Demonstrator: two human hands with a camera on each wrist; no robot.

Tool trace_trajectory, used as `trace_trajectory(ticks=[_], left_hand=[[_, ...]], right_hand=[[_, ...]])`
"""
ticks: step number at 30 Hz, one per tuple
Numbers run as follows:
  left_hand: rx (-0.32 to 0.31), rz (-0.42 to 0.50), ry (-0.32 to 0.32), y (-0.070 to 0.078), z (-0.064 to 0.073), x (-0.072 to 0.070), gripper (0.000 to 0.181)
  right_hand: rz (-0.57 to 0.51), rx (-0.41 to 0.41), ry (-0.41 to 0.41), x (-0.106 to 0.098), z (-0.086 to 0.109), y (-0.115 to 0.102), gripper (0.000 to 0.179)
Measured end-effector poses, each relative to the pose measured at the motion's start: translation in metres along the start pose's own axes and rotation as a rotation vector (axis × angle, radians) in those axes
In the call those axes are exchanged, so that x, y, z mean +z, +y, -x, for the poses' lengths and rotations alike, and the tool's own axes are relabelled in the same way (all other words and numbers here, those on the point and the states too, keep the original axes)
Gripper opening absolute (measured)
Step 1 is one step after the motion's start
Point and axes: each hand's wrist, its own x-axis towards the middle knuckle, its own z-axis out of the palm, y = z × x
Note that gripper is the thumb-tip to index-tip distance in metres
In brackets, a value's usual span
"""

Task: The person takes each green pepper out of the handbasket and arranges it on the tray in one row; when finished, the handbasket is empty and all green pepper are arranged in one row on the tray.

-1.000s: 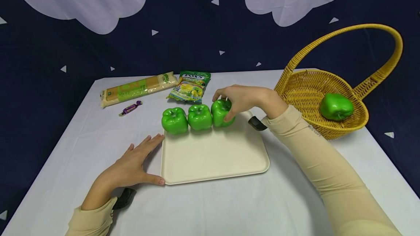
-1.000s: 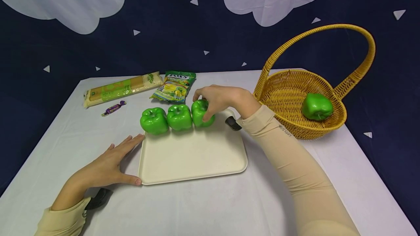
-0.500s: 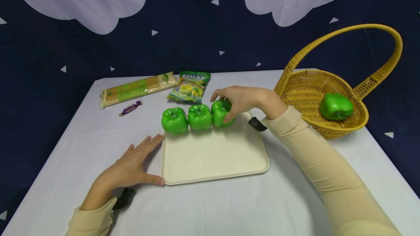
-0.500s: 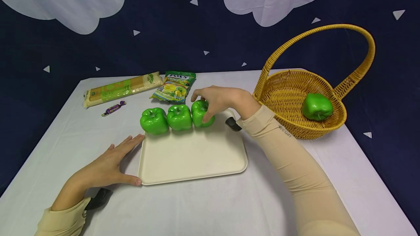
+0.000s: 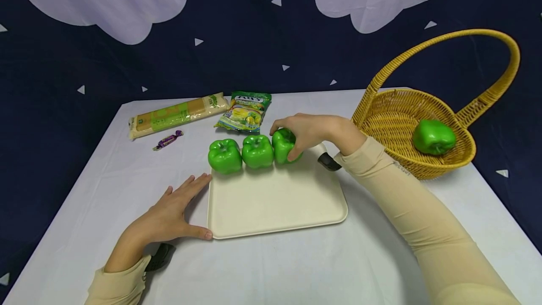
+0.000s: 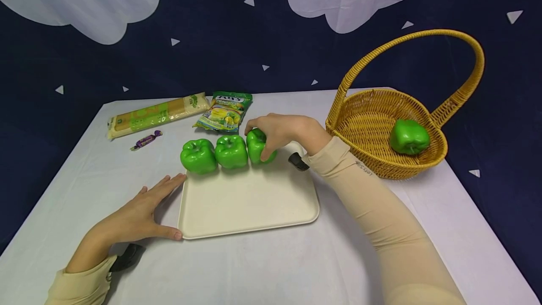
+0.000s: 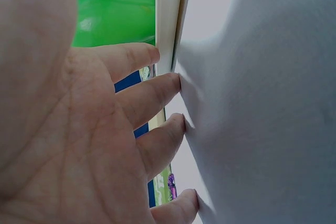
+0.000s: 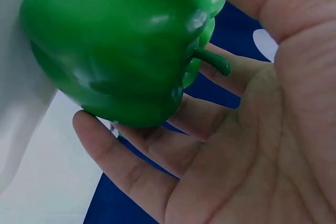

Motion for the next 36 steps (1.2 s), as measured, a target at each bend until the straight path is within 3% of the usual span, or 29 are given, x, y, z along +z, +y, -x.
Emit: trace_trajectory(ticks=[14,24,30,36], left_hand=[[0.0,-0.006,0.0,0.0,0.0,0.0,0.138],[-0.001,-0.007,-0.002,0.0,0.0,0.001,0.138],[0.007,-0.007,-0.001,0.0,0.0,0.0,0.138],[0.014,-0.011,-0.002,0.0,0.0,0.0,0.139]], right_hand=[[-0.018,0.0,0.002,0.003,-0.001,-0.001,0.076],[-0.006,-0.049,0.041,0.002,0.003,-0.002,0.086],[-0.003,-0.09,0.101,-0.004,0.021,0.001,0.083],[0.026,-0.081,0.158,-0.009,0.057,0.011,0.072]])
